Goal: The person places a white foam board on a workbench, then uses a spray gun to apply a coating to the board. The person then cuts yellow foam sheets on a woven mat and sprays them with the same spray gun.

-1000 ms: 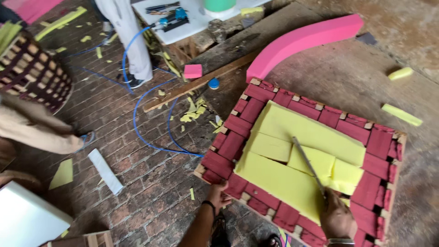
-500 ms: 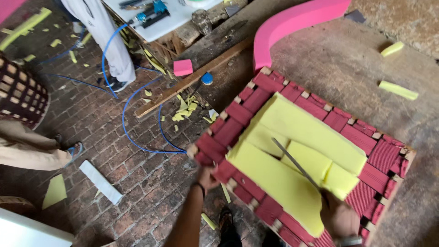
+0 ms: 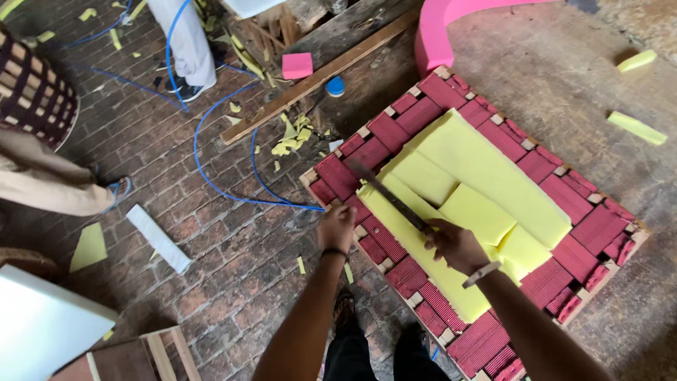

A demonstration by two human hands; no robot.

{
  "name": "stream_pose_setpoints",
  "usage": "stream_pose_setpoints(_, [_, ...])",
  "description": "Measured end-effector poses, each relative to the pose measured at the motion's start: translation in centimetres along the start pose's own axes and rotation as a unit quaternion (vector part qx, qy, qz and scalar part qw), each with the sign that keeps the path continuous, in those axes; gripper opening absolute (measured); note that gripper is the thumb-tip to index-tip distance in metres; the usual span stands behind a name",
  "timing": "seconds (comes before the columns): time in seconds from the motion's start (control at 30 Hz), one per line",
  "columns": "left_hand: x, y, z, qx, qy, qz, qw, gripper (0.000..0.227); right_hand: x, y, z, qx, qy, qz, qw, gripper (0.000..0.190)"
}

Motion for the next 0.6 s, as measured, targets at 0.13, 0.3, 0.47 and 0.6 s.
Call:
stream_pose_setpoints(0.13, [-3.6,-1.2,1.4,0.013,-0.062,0.098,0.993,0.029,1.3,-0.8,1.9,-0.056,0.148,-0.08,0.984,0.045])
stream_pose_setpoints(0.3, [-4.4,-2.3,2.2,0.084,0.221,-0.087,0.968,0.025,2.6,-2.2,3.7,-0.127,0.273,-0.184,0.936,0.051])
stream_pose_setpoints(0.47, [-4.9,-2.2,1.8,0.059,0.219,-0.126,0.966,0.018,-1.0,0.7,-1.3,-0.096,0.285,-0.28,0.912,0.062])
stream_pose_setpoints(0.6, [-5.2,-1.9,1.1,0.054,0.222,-0.089,0.969,0.018,-0.7,-0.2,-0.6,-0.109,0.298,-0.298,0.9,0.071])
Point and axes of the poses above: each hand's wrist, its own z-axis towards the middle knuckle, its own y-axis out of the back of the hand, x = y × z, the point moved 2 cm from there along z, towards the middle knuckle, and after that the axes turned 3 degrees about -x, right-handed, at the moved point
